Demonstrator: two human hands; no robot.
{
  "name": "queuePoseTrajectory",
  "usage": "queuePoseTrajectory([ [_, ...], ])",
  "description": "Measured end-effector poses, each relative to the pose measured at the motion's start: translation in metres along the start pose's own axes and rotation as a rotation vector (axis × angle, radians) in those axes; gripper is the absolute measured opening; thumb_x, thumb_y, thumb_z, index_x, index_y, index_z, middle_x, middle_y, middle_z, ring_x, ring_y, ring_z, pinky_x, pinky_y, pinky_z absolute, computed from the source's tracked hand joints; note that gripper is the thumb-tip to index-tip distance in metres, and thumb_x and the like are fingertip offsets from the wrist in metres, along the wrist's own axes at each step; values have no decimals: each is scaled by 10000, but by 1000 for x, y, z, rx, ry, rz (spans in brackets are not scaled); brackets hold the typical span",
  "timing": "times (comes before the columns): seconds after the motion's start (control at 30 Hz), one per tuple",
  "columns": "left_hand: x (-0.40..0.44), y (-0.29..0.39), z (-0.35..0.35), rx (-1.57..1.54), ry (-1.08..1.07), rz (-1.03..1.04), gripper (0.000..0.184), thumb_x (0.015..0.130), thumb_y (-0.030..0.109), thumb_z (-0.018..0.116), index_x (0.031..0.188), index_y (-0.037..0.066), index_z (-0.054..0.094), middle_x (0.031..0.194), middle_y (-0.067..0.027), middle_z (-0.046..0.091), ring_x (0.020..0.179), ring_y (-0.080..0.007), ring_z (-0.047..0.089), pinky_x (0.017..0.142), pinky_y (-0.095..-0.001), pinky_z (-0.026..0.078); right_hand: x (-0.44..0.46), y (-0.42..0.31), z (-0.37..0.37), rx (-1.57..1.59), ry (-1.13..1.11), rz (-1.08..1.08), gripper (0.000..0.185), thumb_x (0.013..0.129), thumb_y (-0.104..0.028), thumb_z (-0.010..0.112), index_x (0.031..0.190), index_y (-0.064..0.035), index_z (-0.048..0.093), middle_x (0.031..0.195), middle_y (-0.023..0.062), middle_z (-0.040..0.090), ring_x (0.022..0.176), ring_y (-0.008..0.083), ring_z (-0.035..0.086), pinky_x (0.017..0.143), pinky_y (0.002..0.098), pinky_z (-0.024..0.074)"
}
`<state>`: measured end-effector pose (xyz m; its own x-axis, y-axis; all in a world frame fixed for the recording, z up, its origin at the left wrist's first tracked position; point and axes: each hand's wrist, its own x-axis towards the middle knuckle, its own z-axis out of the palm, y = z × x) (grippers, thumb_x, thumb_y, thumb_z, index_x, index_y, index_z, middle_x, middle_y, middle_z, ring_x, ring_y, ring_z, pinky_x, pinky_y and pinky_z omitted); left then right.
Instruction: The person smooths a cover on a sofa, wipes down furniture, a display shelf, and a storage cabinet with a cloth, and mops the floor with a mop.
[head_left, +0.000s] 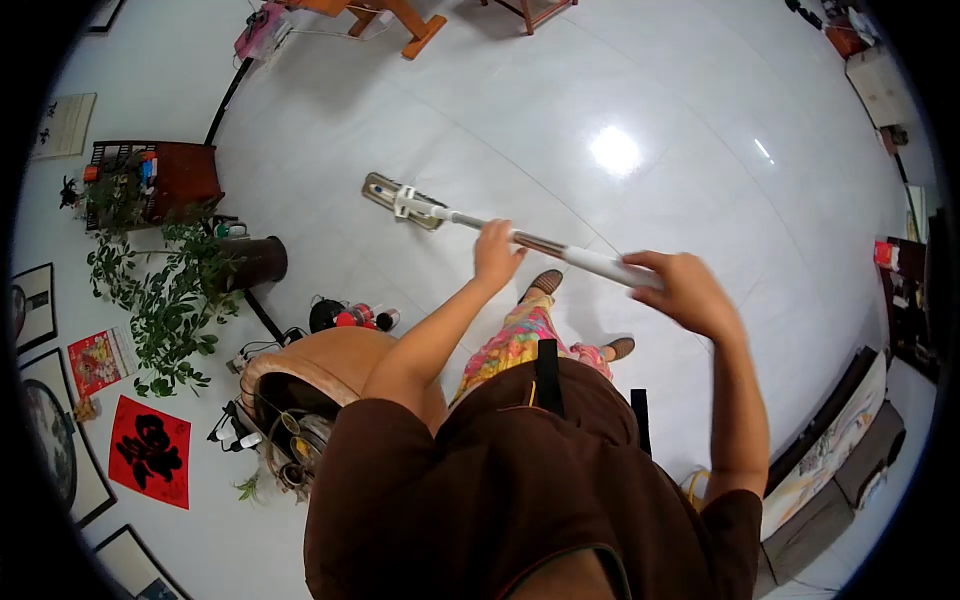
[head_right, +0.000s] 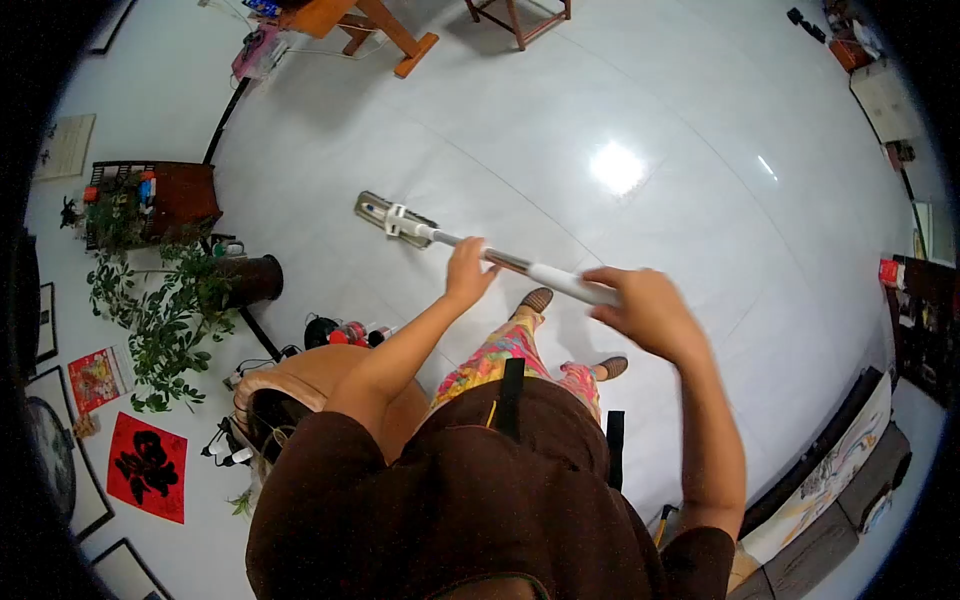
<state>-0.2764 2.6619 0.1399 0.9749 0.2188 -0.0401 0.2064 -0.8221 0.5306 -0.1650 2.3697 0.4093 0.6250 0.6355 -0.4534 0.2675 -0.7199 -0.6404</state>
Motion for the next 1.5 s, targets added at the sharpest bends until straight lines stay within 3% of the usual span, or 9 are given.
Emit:
queuePoseTrajectory([
  [0.1,10,-101,17,215,-11,-337,779,766,305,776,1365,-13,393,1409,-229,400,1326,-389,377,1065,-451,384,69,-27,74,18,19,-68,401,801,-233,721,1180,-124,643,950,152,702,832,341,668,767,421,522],
  [0.17,36,-110,-21,103,-67,-582,779,789,329,757,1385,2,377,1436,-234,372,1330,-383,379,1064,-463,384,93,-61,104,-33,25,26,366,823,-261,704,1164,-141,646,926,143,704,831,333,672,738,441,526],
  [0.27,53,-140,-33,177,-102,-588,757,807,334,737,1404,43,374,1441,-247,364,1317,-389,400,1035,-467,415,114,-76,118,-26,59,17,325,841,-266,689,1145,-157,653,890,138,704,809,331,674,709,454,527],
  [0.63,154,-14,25,37,-124,-196,638,779,129,722,1358,96,457,1439,-251,346,1345,-389,346,1047,-462,398,52,-33,56,142,347,276,319,866,-258,674,1167,-155,652,789,167,688,751,344,669,682,435,514],
  [0.93,181,80,80,254,-489,251,606,774,232,738,1330,150,513,1475,-228,349,1356,-362,361,1031,-476,378,-23,-14,102,448,515,504,384,899,-200,631,1270,-122,574,806,198,686,775,368,672,707,419,512],
  [1.07,111,161,122,233,-355,576,464,733,310,752,1090,42,625,1187,-211,537,1168,-360,481,909,-461,433,-124,-13,80,350,573,595,429,852,-90,671,1274,-90,594,1064,227,665,937,336,673,811,362,507],
  [1.2,39,249,114,-130,-475,799,300,676,289,765,805,61,617,905,-146,611,996,-347,550,908,-464,425,-224,-38,50,474,587,726,425,868,18,613,1289,25,560,1189,204,650,1118,234,605,973,342,442],
  [1.37,-17,299,101,-489,-592,978,268,680,269,764,758,104,567,789,-86,584,813,-307,558,750,-434,426,-308,-71,29,410,586,915,492,742,22,710,1224,29,611,1101,197,684,1005,235,649,927,343,467],
  [1.5,-28,304,89,-473,-626,990,234,679,249,748,711,117,558,745,-69,583,790,-297,574,740,-429,431,-337,-70,20,285,501,754,548,659,16,740,1196,0,630,1043,204,686,920,316,672,857,347,486],
])
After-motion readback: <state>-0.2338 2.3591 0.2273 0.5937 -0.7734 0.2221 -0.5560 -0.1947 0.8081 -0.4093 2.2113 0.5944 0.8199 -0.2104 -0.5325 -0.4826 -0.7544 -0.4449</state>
